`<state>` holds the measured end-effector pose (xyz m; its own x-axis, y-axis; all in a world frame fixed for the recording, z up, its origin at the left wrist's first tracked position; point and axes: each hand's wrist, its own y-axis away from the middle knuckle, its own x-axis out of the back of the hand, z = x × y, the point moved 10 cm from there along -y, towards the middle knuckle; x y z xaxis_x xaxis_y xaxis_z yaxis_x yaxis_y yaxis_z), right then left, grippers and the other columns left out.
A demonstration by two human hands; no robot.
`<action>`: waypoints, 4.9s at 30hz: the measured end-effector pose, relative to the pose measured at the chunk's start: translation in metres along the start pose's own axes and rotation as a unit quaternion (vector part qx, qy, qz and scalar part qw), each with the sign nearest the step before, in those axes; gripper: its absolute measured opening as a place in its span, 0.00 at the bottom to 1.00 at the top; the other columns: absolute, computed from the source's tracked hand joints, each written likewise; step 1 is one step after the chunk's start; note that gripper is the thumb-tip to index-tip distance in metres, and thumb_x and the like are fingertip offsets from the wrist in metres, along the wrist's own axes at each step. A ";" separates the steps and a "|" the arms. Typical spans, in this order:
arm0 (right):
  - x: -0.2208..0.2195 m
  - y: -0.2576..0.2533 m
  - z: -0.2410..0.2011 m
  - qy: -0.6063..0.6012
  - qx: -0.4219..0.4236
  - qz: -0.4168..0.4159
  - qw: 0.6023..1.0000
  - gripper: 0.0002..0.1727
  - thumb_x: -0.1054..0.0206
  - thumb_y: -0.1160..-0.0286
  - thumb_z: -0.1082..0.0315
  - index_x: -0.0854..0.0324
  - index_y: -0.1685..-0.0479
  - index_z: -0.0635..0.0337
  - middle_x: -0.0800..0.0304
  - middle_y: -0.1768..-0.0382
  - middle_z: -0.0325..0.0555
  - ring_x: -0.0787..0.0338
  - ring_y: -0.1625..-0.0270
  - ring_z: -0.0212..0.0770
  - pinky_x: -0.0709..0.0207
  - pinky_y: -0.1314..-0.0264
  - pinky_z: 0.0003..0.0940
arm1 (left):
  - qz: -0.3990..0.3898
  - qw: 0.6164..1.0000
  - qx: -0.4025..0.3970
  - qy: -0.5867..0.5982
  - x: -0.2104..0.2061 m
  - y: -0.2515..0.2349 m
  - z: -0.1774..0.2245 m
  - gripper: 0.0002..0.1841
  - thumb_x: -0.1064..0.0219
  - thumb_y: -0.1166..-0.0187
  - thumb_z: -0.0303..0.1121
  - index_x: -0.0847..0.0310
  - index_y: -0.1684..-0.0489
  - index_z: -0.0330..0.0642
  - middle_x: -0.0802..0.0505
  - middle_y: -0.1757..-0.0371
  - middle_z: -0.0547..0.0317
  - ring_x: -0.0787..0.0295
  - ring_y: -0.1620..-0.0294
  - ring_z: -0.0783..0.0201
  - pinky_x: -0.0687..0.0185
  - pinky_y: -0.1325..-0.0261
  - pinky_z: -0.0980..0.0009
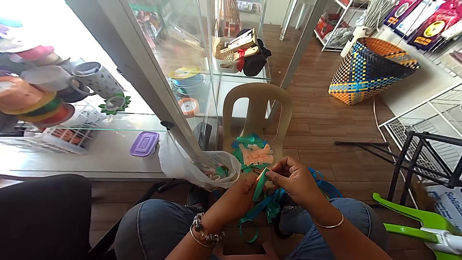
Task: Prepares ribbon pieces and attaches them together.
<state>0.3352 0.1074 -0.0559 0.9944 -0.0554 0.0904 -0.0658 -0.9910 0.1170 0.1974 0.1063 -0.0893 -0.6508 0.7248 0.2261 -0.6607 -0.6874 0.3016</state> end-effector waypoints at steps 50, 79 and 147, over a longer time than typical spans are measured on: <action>0.021 -0.008 -0.006 0.002 0.029 0.035 0.999 0.11 0.23 0.32 0.76 0.21 0.59 0.62 0.09 0.68 0.42 0.08 0.70 0.31 0.11 0.65 0.23 | 0.080 0.984 -0.124 0.103 0.014 0.004 0.020 0.15 0.41 0.14 0.22 0.24 0.32 0.39 0.09 0.46 0.61 0.08 0.55 0.71 0.09 0.52 0.75; 0.016 -0.049 0.195 0.629 -0.252 -0.146 0.721 0.32 0.38 0.21 0.76 0.36 0.15 0.61 0.22 0.26 0.65 0.21 0.24 0.65 0.23 0.30 0.61 | 0.004 0.981 -0.107 0.161 0.042 0.035 0.033 0.19 0.39 0.18 0.21 0.20 0.31 0.42 0.06 0.47 0.61 0.09 0.61 0.75 0.14 0.58 0.79; -0.020 0.101 0.043 0.104 0.013 -0.313 0.944 0.21 0.25 0.25 0.62 0.18 0.37 0.63 0.09 0.66 0.34 0.15 0.68 0.19 0.21 0.64 0.17 | -0.189 0.972 -0.116 0.081 -0.005 0.037 0.040 0.23 0.37 0.23 0.14 0.21 0.29 0.41 0.08 0.43 0.56 0.08 0.62 0.75 0.12 0.58 0.79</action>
<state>0.3120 0.0031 -0.0884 0.8002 0.5639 0.2042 0.5333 -0.8248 0.1877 0.1910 0.0789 -0.0421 -0.3840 0.9232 -0.0147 -0.9180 -0.3800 0.1140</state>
